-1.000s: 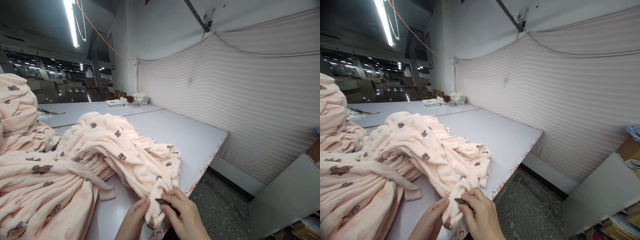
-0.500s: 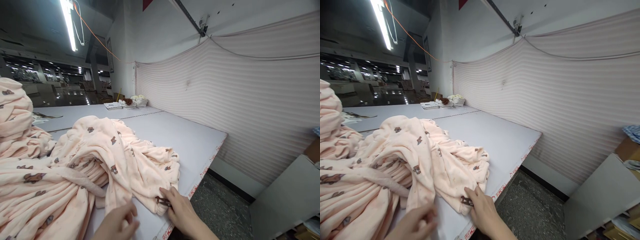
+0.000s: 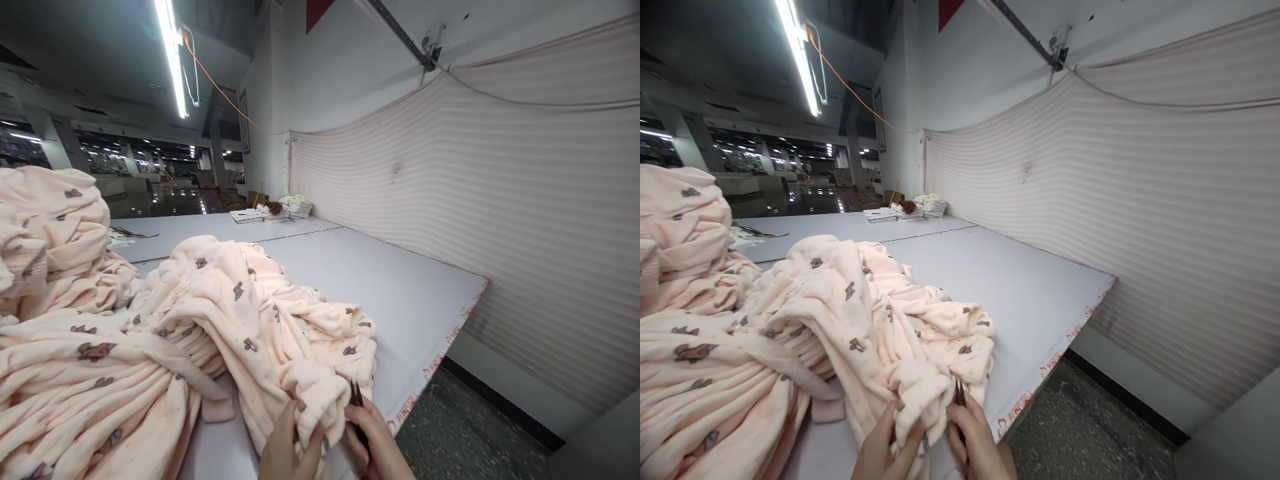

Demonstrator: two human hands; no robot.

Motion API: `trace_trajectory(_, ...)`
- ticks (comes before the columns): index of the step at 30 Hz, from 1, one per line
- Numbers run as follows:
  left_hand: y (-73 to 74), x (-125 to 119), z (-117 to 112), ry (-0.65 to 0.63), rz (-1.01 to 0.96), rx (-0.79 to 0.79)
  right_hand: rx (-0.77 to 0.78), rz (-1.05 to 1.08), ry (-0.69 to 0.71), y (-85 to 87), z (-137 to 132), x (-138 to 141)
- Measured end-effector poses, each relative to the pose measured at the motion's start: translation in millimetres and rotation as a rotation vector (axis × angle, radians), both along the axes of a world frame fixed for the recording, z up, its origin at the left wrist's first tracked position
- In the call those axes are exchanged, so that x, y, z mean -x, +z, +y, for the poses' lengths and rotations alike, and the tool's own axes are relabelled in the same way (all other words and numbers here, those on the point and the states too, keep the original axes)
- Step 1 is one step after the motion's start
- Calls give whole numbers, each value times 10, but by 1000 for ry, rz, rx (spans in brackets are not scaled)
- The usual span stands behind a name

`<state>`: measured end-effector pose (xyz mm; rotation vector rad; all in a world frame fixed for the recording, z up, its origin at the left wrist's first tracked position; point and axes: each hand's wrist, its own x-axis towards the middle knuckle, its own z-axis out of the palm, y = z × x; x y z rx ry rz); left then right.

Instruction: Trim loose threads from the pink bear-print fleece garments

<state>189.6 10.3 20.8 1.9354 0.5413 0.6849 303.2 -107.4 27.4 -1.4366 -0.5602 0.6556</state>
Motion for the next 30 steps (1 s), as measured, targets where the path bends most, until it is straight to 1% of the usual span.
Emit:
trace_trajectory(2, -66, -29, -37, 72, -25, -69, -71, -65, -123, 52, -27, 3)
trace_trajectory(4, -87, -26, -59, 99, -18, -107, -95, -256, -200, 140, -35, -3)
trace_trajectory(5, -76, -15, -65, 111, -13, -123, -71, -372, -198, 186, -35, -7)
trace_trajectory(7, -22, 22, -65, 156, -13, -174, 20, -570, -152, 256, -33, -16)
trace_trajectory(10, 81, 84, -37, 241, -69, -291, 90, -767, -154, 292, -55, -21)
trace_trajectory(12, 128, 113, -17, 231, -135, -375, 91, -853, -173, 292, -73, -11)
trace_trajectory(14, 155, 129, -13, 202, -182, -424, 106, -885, -160, 298, -73, 5)
trace_trajectory(16, 177, 138, -33, 203, -190, -389, 145, -882, -137, 317, -47, 17)
trace_trajectory(18, 208, 150, -65, 236, -171, -281, 161, -867, -106, 337, -1, 15)
trace_trajectory(20, 249, 160, -83, 222, -157, -115, 123, -862, -98, 351, 50, -1)
trace_trajectory(21, 271, 161, -80, 174, -155, -5, 88, -866, -112, 356, 73, -12)
trace_trajectory(23, 306, 149, -49, 5, -140, 291, 47, -877, -180, 372, 107, -36)
trace_trajectory(24, 317, 135, -22, -82, -125, 462, 57, -883, -212, 384, 114, -49)
trace_trajectory(25, 323, 116, 10, -144, -110, 625, 86, -890, -225, 399, 113, -61)
trace_trajectory(26, 325, 94, 43, -178, -101, 761, 128, -896, -215, 417, 103, -73)
trace_trajectory(27, 324, 70, 77, -188, -103, 860, 170, -902, -182, 436, 82, -83)
trace_trajectory(28, 321, 47, 108, -182, -117, 921, 199, -905, -132, 456, 53, -92)
trace_trajectory(30, 320, 9, 158, -171, -150, 962, 219, -897, -1, 490, -22, -104)
